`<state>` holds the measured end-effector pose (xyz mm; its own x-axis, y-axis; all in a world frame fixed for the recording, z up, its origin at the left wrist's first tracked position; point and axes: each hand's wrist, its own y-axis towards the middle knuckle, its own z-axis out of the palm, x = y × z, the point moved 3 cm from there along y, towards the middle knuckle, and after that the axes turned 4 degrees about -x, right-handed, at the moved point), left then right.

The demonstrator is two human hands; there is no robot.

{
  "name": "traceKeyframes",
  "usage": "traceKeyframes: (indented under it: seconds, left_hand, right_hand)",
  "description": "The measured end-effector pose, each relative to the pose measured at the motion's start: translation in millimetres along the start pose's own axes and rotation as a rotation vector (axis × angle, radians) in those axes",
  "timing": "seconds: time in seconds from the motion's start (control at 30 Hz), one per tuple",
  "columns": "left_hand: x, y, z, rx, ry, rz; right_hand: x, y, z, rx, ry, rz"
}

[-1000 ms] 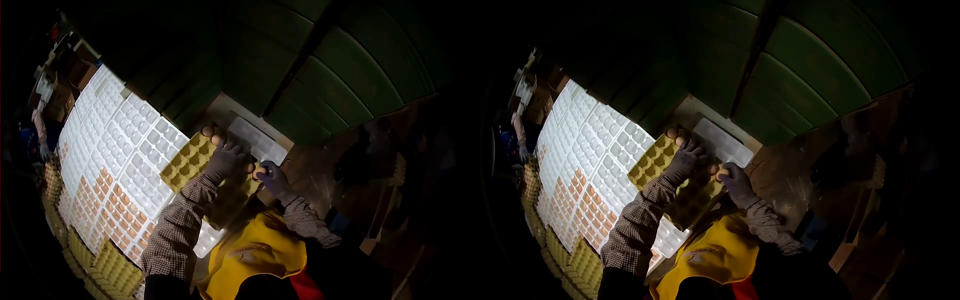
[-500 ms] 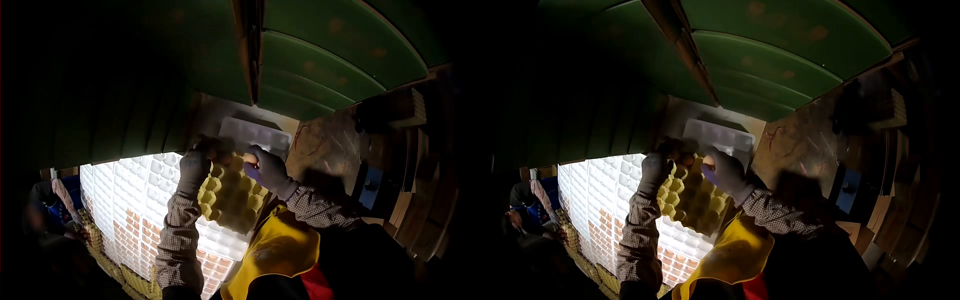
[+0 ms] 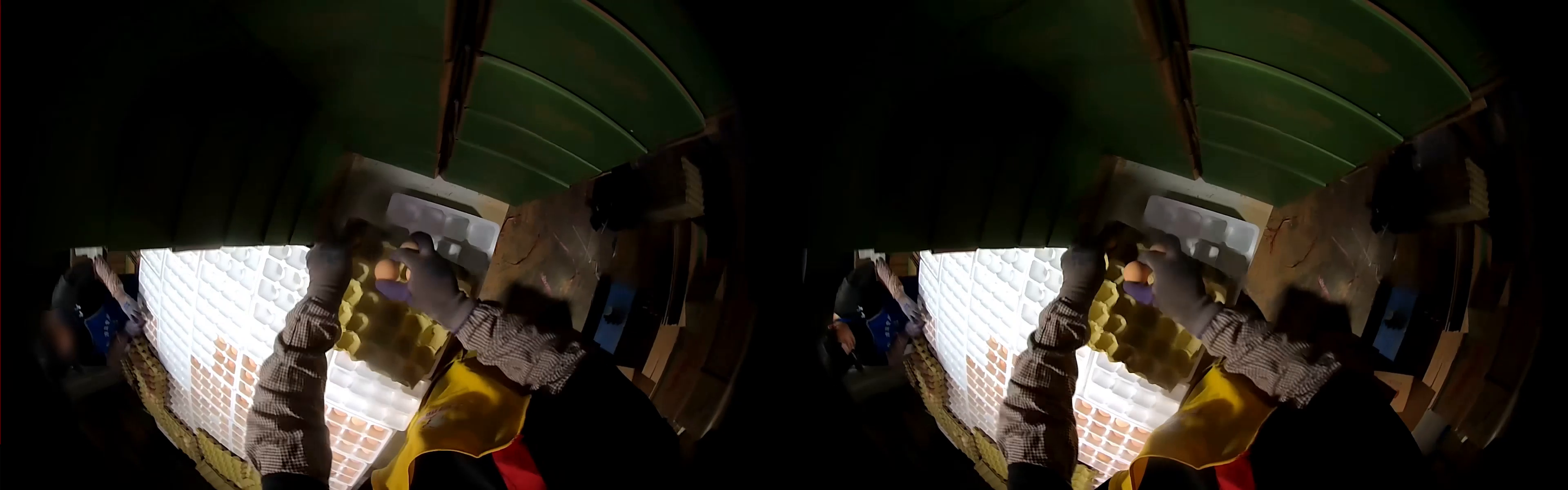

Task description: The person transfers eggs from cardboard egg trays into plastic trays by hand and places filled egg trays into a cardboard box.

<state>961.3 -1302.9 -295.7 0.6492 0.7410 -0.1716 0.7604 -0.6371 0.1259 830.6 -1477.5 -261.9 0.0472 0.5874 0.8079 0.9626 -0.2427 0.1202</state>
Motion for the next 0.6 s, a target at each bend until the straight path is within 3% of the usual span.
traceKeyframes:
  seconds: [0.03, 0.1, 0.2, 0.23, 0.27, 0.33, 0.4, 0.43, 0.53, 0.6]
  left_hand:
    - [1.8, 2.7, 11.4, -0.147, -0.044, -0.041]
    - [11.5, 13.7, 32.8, -0.189, -0.219, -0.057]
    - [9.5, 19.0, 5.2, -0.14, -0.484, -0.153]
    - [5.2, 20.5, -7.0, -0.197, -0.555, -0.13]
    - [10.9, 13.6, -10.2, 0.082, -0.291, -0.269]
    - [-0.9, -16.5, -69.6, 0.025, -0.154, -0.176]
    - [8.3, -81.6, -109.8, -0.166, -0.348, -0.333]
    - [17.9, -126.5, -122.2, -0.146, -0.442, -0.417]
    - [36.2, -281.7, -131.2, -0.033, -0.57, -0.54]
    - [15.1, -355.3, -115.6, 0.163, -0.558, -0.589]
  right_hand:
    - [0.2, -14.9, -2.6, 0.054, 0.077, -0.008]
    - [17.4, -31.8, -11.1, 0.199, 0.179, -0.016]
    - [-25.2, -55.3, 32.0, 0.197, 0.211, -0.032]
    - [-17.3, -51.1, 24.9, 0.138, 0.058, -0.11]
    - [-8.5, -47.2, 20.6, 0.144, 0.041, -0.124]
    - [-12.5, -48.1, 25.3, 0.201, 0.083, -0.09]
    - [-3.8, -46.1, 28.5, 0.238, 0.302, -0.063]
    - [10.1, -46.1, 29.7, 0.303, 0.292, -0.138]
    - [79.7, -61.3, 61.5, 0.78, 0.277, -0.377]
    - [99.7, -94.2, 111.2, 0.842, 0.254, -0.889]
